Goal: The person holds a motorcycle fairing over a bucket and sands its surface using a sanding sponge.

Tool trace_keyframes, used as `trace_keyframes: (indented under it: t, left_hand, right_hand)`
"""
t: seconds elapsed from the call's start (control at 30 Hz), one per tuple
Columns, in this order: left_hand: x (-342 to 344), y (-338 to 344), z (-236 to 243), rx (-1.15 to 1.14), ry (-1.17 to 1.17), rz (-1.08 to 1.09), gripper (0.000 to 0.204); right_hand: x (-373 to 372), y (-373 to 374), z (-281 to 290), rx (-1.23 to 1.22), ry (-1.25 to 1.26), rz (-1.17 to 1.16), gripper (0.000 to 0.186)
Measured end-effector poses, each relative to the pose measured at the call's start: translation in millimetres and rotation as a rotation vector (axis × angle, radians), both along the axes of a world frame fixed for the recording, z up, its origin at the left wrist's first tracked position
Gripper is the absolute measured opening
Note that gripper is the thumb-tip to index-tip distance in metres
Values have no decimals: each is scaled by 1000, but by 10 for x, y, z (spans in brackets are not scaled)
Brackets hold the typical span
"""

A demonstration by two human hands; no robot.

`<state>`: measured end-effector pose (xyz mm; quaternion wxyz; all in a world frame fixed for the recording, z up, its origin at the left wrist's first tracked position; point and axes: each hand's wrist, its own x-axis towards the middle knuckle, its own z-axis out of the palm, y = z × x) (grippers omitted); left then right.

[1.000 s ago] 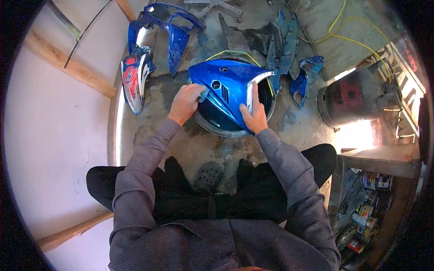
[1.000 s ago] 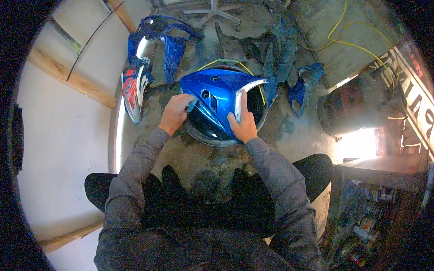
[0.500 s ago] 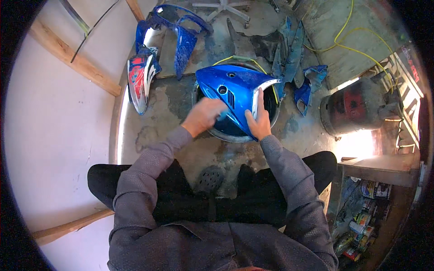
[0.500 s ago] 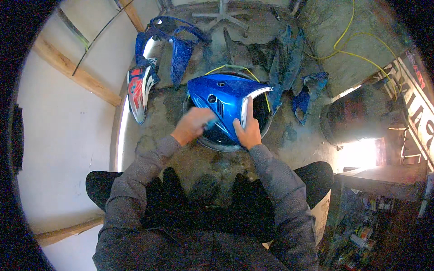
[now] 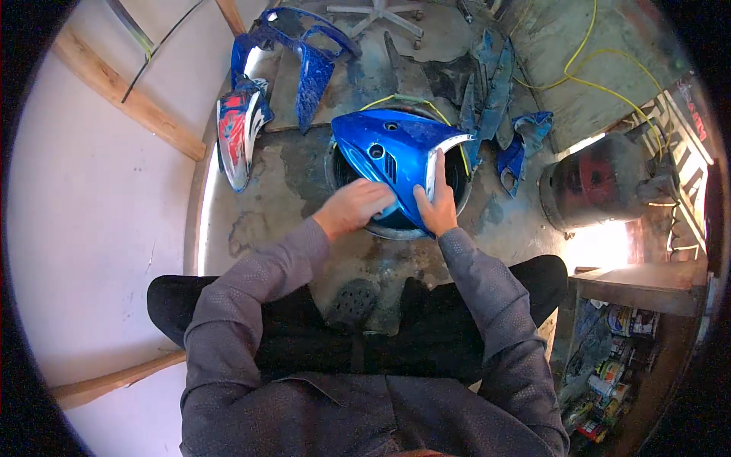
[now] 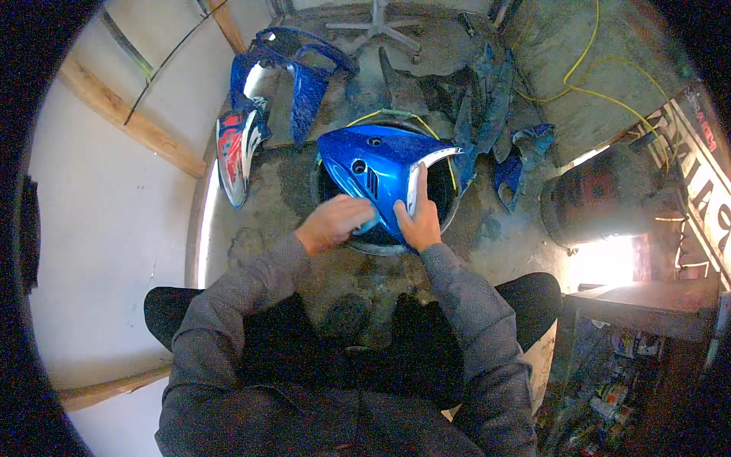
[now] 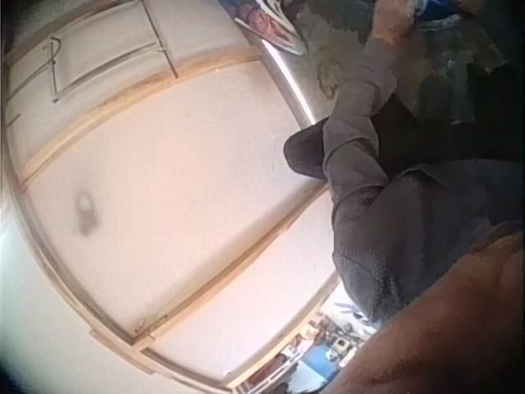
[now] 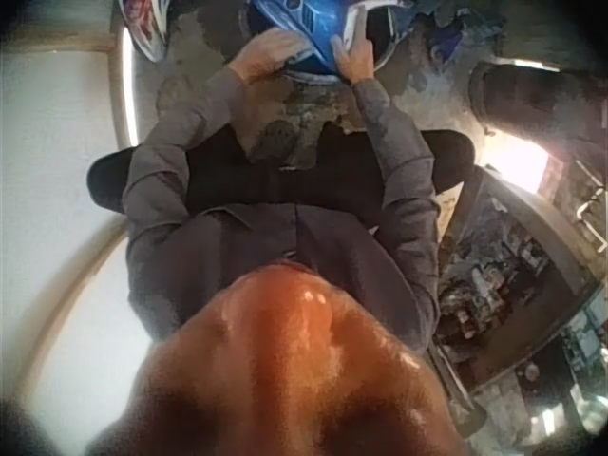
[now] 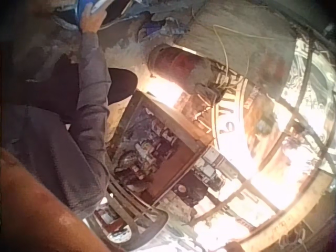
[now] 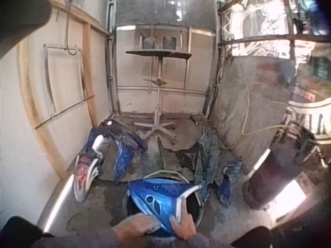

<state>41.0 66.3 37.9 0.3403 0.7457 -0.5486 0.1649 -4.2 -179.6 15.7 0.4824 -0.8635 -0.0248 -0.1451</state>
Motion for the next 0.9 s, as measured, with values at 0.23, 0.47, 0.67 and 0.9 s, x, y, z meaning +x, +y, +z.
trace_keyframes:
  t: [0.23, 0.47, 0.67, 0.9]
  left_hand:
    - [507, 440, 24, 45, 56, 435, 22]
    - [110, 123, -163, 100, 151, 116, 36]
    - [396, 376, -110, 17, 97, 481, 35]
    - [-18, -24, -71, 98, 171, -55, 39]
  right_hand:
    - [28, 80, -27, 17, -19, 24, 98]
    - [-1, 48, 17, 24, 39, 24, 98]
    - [23, 73, 2, 33, -48, 31, 98]
    - [-25, 10, 30, 24, 5, 12, 99]
